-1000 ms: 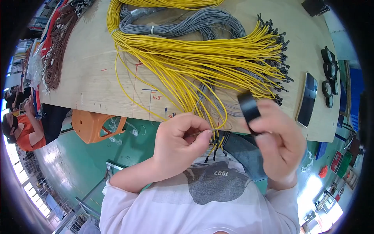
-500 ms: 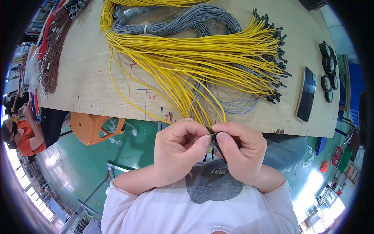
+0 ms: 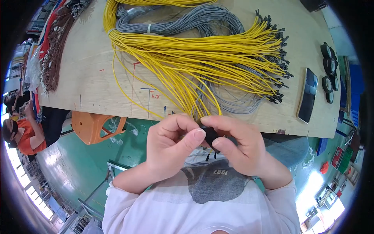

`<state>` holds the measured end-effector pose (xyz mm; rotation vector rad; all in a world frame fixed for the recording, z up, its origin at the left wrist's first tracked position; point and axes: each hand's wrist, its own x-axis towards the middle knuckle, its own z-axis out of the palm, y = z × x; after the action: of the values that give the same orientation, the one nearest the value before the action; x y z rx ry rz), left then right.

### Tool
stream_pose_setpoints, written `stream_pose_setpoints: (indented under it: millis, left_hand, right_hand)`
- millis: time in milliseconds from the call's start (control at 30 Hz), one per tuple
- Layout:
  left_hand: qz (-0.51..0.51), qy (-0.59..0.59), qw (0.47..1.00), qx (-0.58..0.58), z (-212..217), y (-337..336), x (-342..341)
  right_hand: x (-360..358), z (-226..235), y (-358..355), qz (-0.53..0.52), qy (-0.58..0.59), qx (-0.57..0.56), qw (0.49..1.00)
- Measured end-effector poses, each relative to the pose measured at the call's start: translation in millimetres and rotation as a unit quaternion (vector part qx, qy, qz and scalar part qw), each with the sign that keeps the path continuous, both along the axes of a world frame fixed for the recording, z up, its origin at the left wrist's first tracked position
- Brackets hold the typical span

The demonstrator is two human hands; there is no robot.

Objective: Bundle and wrap groups of yellow electrical wires with black tape.

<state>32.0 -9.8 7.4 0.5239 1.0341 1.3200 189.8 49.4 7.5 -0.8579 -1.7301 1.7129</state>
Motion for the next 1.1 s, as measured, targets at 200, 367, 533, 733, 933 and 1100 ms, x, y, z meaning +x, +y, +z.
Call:
stream_pose_setpoints:
  millis: [200,367,533,733,933,1100]
  left_hand:
    - [-0.040,0.072,0.996,0.039,-2.0,-2.4,-18.3]
    - [-0.042,0.059,0.996,0.044,-3.4,-2.8,-22.7]
    - [-0.062,0.073,0.994,0.043,-3.0,-1.2,-25.1]
    - [-0.035,0.547,0.802,0.235,5.5,0.4,-23.4]
    - [-0.009,0.569,0.771,0.287,-1.3,-1.3,-26.1]
    - [-0.018,0.529,0.819,0.222,0.1,4.6,-22.9]
  right_hand:
    - [-2.1,10.1,15.5,0.061,-0.038,0.085,0.994]
    - [-4.3,7.3,25.4,0.088,-0.069,0.197,0.974]
    - [-12.4,13.2,40.4,0.108,-0.100,0.304,0.941]
    - [-17.6,10.7,55.5,0.202,-0.075,0.296,0.931]
    - [-23.3,13.3,54.7,0.219,-0.088,0.313,0.920]
    - [-23.0,11.0,51.4,0.221,-0.106,0.245,0.938]
